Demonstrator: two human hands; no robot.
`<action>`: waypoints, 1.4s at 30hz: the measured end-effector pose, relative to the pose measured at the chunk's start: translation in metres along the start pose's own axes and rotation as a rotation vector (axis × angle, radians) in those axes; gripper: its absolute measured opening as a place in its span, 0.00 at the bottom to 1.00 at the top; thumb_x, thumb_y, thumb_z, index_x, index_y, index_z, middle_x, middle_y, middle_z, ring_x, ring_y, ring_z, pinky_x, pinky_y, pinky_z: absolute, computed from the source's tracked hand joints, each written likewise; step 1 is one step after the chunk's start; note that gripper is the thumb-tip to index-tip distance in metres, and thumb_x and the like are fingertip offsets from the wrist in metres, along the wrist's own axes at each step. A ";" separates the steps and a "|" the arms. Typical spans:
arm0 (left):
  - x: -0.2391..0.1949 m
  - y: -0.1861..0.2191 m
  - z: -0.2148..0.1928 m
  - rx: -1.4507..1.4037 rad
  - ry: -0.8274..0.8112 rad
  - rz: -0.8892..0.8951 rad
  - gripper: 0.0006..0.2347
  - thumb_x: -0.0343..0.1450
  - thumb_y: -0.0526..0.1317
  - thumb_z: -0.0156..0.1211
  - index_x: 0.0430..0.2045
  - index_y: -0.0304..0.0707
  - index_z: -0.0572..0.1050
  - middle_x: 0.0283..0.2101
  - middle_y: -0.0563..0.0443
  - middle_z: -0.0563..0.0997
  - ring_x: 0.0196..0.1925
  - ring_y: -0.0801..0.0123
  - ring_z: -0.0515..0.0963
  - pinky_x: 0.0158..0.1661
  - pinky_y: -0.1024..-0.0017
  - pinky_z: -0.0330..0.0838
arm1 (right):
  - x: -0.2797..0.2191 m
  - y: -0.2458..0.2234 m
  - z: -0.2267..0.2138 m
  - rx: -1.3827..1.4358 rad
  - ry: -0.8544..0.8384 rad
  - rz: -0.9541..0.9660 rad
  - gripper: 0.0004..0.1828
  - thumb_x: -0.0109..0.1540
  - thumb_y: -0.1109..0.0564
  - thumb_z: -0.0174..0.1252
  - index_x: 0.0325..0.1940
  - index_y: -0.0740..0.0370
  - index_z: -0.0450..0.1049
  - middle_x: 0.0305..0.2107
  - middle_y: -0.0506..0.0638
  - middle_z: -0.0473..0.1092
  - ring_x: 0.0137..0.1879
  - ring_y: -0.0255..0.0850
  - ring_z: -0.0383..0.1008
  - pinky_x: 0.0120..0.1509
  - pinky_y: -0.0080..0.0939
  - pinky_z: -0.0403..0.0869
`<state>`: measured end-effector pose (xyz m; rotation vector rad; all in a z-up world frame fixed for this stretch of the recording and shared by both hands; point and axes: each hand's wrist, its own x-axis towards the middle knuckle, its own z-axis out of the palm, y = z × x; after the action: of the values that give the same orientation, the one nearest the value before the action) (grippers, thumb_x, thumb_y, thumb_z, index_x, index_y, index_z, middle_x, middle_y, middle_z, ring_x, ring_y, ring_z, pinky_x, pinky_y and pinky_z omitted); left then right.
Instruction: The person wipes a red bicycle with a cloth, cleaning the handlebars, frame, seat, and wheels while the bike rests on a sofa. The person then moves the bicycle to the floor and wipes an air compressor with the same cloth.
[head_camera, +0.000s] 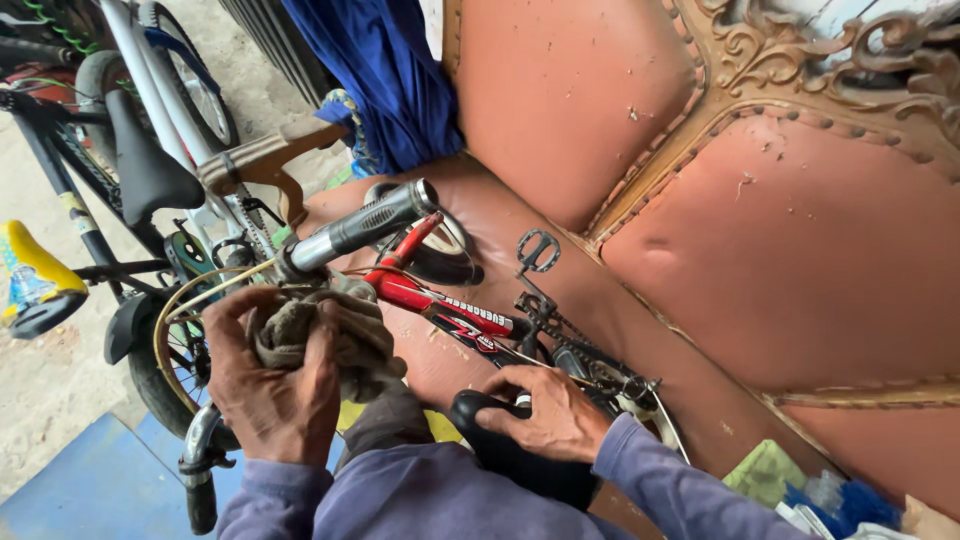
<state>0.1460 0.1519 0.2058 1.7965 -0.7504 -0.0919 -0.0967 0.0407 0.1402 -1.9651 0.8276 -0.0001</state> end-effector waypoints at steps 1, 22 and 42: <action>0.002 -0.004 -0.001 0.045 0.030 -0.034 0.19 0.68 0.39 0.71 0.47 0.32 0.68 0.38 0.48 0.78 0.39 0.70 0.79 0.43 0.72 0.73 | 0.000 -0.001 0.003 -0.058 0.032 -0.068 0.26 0.54 0.43 0.68 0.48 0.62 0.79 0.40 0.57 0.80 0.48 0.51 0.81 0.55 0.48 0.76; 0.024 -0.090 -0.054 0.568 -0.198 0.059 0.16 0.71 0.51 0.68 0.28 0.34 0.80 0.31 0.39 0.81 0.37 0.43 0.77 0.41 0.55 0.71 | -0.001 -0.031 0.025 -0.468 -0.119 0.315 0.43 0.41 0.21 0.65 0.39 0.61 0.80 0.34 0.62 0.78 0.45 0.56 0.80 0.55 0.54 0.76; 0.129 -0.023 -0.022 0.343 -0.129 0.424 0.21 0.73 0.61 0.65 0.23 0.41 0.79 0.26 0.40 0.80 0.30 0.45 0.79 0.32 0.52 0.69 | 0.006 -0.084 -0.024 -0.492 -0.025 0.358 0.49 0.41 0.18 0.64 0.44 0.64 0.82 0.36 0.62 0.78 0.44 0.50 0.79 0.52 0.51 0.75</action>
<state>0.2680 0.1061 0.2321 1.9207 -1.2860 0.2157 -0.0543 0.0444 0.2164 -2.2286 1.2403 0.4779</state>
